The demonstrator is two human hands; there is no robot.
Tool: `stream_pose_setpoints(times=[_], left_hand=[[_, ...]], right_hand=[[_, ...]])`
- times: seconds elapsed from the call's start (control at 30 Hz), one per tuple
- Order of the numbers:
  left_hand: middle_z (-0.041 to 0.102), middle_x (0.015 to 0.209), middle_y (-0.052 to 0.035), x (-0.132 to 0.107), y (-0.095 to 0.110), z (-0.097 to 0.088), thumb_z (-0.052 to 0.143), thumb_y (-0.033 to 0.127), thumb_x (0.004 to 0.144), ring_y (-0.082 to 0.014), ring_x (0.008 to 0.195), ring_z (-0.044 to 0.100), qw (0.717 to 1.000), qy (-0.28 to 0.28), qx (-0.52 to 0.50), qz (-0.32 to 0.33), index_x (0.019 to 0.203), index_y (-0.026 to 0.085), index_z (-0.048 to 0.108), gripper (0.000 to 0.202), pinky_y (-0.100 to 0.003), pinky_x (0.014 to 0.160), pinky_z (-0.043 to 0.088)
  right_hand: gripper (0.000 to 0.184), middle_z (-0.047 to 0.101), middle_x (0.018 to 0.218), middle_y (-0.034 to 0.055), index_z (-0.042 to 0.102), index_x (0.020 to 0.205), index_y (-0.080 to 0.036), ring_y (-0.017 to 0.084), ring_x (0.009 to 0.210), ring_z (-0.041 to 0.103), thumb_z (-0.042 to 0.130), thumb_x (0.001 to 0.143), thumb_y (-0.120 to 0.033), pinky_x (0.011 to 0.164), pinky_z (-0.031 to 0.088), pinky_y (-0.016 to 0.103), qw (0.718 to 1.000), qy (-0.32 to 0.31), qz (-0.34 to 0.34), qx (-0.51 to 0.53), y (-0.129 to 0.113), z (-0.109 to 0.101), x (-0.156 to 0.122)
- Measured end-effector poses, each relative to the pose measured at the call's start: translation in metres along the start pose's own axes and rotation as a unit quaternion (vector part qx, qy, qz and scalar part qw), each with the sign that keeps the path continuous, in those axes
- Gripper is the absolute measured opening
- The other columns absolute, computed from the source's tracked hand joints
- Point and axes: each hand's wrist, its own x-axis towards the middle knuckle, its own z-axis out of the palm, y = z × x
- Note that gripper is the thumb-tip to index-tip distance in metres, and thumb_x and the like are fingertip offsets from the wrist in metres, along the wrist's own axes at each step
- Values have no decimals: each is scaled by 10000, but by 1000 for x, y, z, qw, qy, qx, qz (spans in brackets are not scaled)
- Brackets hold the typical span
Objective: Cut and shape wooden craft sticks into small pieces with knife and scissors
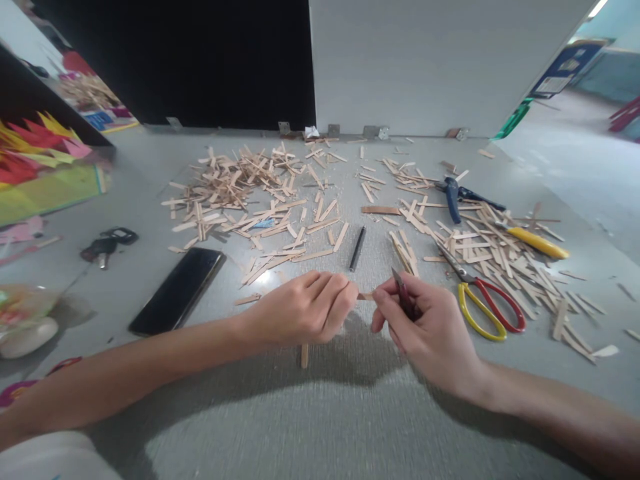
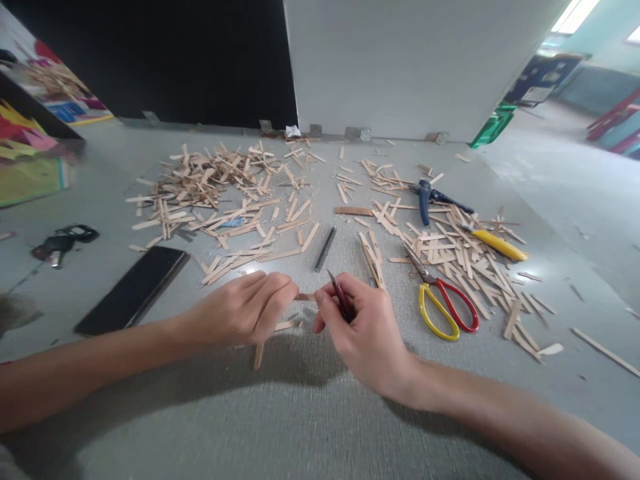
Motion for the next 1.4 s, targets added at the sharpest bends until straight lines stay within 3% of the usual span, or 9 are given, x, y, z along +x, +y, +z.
stream_pose_setpoints(times=[0.13,0.23,0.37,0.5,0.67,0.83,1.1,1.23,1.4], left_hand=[[639,699,36,-2,1,0,363,57,1119,-136,536,572,986,25,-135,-96,1079,190,505,199,-259,516,444],[604,665,77,-1,0,-4,326,157,1165,-105,483,531,932,16,-283,-225,1048,224,471,198,-222,495,413],[662,693,39,7,-7,-14,381,273,1172,-116,566,642,763,-95,-524,-365,965,216,546,271,-217,542,495],[629,672,52,13,-14,-16,424,256,1151,-109,501,598,574,-179,-712,-361,1224,181,653,252,-206,452,433],[634,695,39,13,-14,-16,512,304,1150,-94,463,555,488,-198,-758,-385,1090,188,631,176,-193,426,435],[723,808,3,17,-5,-23,501,339,1167,-148,612,739,404,-138,-788,-444,1120,231,495,118,-214,520,589],[779,991,-56,15,6,-37,545,414,1154,-103,610,717,507,-97,-715,-471,1273,209,594,242,-135,455,492],[782,945,-30,15,10,-39,535,369,1145,-72,520,618,560,-86,-683,-460,1265,207,586,208,-161,474,514],[786,930,-17,15,13,-40,506,329,1143,-74,516,638,583,-84,-672,-449,1265,215,525,168,-168,486,502]], right_hand=[[320,646,553,-16,628,733,-221,90,432,402,667,1023,-351,409,302,243,999,0,-25,-25,2,1,0],[241,734,657,2,675,825,-216,85,426,426,653,1041,-319,409,335,246,999,17,-45,-10,7,-1,2],[140,815,772,13,741,940,-218,76,415,440,684,1045,-291,416,366,251,996,37,-81,-4,14,-4,6],[116,799,720,-12,785,967,-227,80,414,447,699,1040,-254,444,394,254,989,53,-127,-53,13,-7,8],[174,738,711,-7,778,1151,-183,118,505,558,671,1033,-252,513,469,259,982,66,-143,-101,7,-10,5],[424,546,612,-43,743,1097,-147,122,480,482,359,1157,-318,453,380,255,983,33,-155,-93,0,-16,4],[254,588,628,-62,737,1012,-179,93,480,465,505,1115,-185,478,391,219,967,-63,-166,-183,-20,-18,-7],[316,711,727,-26,718,985,-215,112,573,624,435,1114,-156,599,519,215,973,-105,-160,-133,-26,-16,-13],[192,777,773,-27,743,957,-227,118,612,684,595,1044,-142,574,525,202,979,-76,-128,-141,-27,-13,-13]])
